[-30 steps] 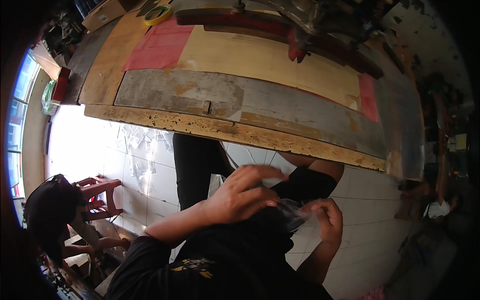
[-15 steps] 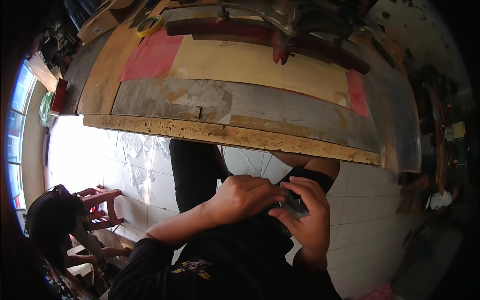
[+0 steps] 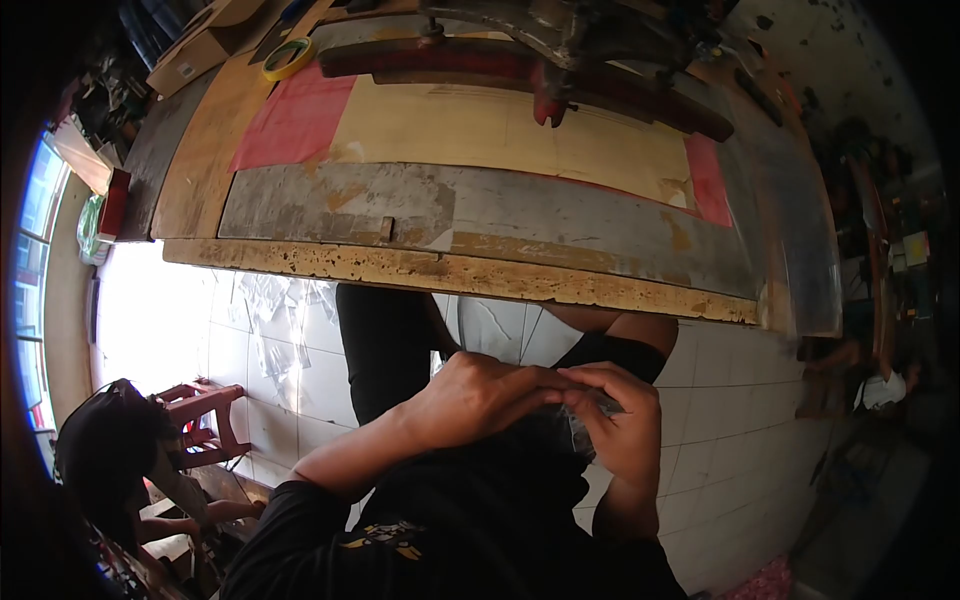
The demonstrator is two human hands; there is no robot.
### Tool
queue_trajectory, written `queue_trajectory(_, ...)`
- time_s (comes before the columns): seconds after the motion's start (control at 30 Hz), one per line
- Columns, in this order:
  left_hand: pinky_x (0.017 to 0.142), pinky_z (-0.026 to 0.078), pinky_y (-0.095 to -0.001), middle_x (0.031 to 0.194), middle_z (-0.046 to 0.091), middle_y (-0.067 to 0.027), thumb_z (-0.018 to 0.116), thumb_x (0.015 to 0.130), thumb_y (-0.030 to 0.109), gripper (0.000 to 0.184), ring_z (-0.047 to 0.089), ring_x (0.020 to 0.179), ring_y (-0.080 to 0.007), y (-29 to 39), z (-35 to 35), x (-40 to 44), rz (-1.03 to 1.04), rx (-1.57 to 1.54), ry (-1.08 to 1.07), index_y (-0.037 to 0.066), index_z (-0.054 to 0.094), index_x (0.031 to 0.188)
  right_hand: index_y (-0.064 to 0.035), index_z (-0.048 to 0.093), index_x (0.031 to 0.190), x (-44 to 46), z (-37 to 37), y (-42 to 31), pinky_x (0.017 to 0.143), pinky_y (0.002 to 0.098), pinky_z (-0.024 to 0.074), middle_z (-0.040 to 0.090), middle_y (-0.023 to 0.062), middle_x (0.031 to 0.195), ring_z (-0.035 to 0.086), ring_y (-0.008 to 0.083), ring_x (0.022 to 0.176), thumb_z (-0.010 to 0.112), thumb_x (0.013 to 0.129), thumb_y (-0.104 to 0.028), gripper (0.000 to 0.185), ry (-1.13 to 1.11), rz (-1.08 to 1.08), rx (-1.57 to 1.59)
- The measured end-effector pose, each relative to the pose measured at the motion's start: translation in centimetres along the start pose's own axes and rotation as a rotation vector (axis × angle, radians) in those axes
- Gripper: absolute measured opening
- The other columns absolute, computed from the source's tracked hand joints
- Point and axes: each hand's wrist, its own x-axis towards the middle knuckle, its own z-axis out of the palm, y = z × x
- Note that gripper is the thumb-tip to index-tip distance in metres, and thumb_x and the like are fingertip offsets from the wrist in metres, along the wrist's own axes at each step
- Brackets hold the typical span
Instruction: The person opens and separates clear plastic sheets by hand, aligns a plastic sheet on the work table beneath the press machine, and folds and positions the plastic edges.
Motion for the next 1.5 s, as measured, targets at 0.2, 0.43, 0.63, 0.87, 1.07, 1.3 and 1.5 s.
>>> queue_trajectory(0.2,0.052,0.055,-0.0374,0.072,0.071,-0.006,0.075,0.096,0.022,0.03,0.071,0.06,-0.0271,-0.1,0.3,-0.2,0.02,0.015,-0.074,0.008,0.064,0.12,-0.0015,0.078,0.108,0.0,-0.5,0.4,0.074,0.0253,0.0518,0.078,0.0081,0.095,0.072,0.0129,0.087,0.079,0.092,-0.008,0.017,0.025,0.032,0.044)
queue_trajectory(0.43,0.058,0.054,-0.0359,0.075,0.073,-0.0012,0.089,0.082,0.032,0.048,0.073,0.064,-0.0259,0.0,-1.9,-0.4,-0.268,-0.06,-0.154,0.008,0.064,0.115,0.0036,0.074,0.101,0.0,-1.1,1.3,0.078,0.0264,0.0552,0.075,0.0097,0.089,0.072,0.0144,0.083,0.078,0.094,-0.007,0.013,0.012,0.109,0.126)
queue_trajectory(0.63,0.066,0.055,-0.0411,0.074,0.07,-0.0068,0.078,0.09,0.029,0.021,0.069,0.07,-0.0286,-1.0,-3.9,-1.2,-0.101,0.094,-0.174,0.009,0.072,0.087,-0.0009,0.076,0.1,0.2,-2.0,1.3,0.072,0.0233,0.0479,0.077,0.006,0.089,0.07,0.0101,0.082,0.078,0.095,-0.013,0.013,0.097,0.062,0.099)
queue_trajectory(0.87,0.067,0.054,-0.0424,0.075,0.07,-0.0101,0.074,0.092,0.021,0.013,0.069,0.07,-0.0311,-0.5,-3.9,-1.6,-0.149,0.06,-0.206,0.008,0.074,0.093,0.0007,0.075,0.101,0.2,-2.2,0.6,0.077,0.0249,0.0515,0.077,0.0075,0.089,0.072,0.0123,0.084,0.077,0.096,-0.011,0.013,0.109,0.069,0.154)
queue_trajectory(1.07,0.067,0.054,-0.0434,0.075,0.069,-0.0109,0.071,0.095,0.017,0.011,0.069,0.071,-0.0316,-0.4,-3.8,-1.6,-0.112,0.064,-0.191,0.006,0.073,0.097,0.0004,0.075,0.1,0.2,-2.5,0.5,0.078,0.0255,0.0517,0.076,0.0071,0.088,0.071,0.0129,0.084,0.077,0.095,-0.011,0.012,0.125,0.033,0.108)
queue_trajectory(1.3,0.066,0.054,-0.0445,0.072,0.067,-0.0109,0.068,0.096,0.015,0.01,0.069,0.07,-0.0319,-0.4,-4.1,-1.7,-0.085,0.106,-0.243,0.005,0.071,0.099,-0.0001,0.072,0.096,0.1,-2.5,0.6,0.08,0.0251,0.048,0.075,0.0054,0.087,0.068,0.0106,0.083,0.073,0.097,-0.009,0.009,0.138,0.028,0.084)
queue_trajectory(1.5,0.065,0.056,-0.0423,0.075,0.071,-0.0098,0.077,0.092,0.025,0.022,0.072,0.071,-0.0321,0.0,-5.3,-1.4,-0.201,0.094,-0.241,0.006,0.07,0.097,0.0015,0.07,0.097,0.2,-2.9,0.5,0.08,0.0249,0.0491,0.072,0.005,0.087,0.066,0.0104,0.084,0.072,0.096,-0.006,0.008,0.256,0.049,0.134)
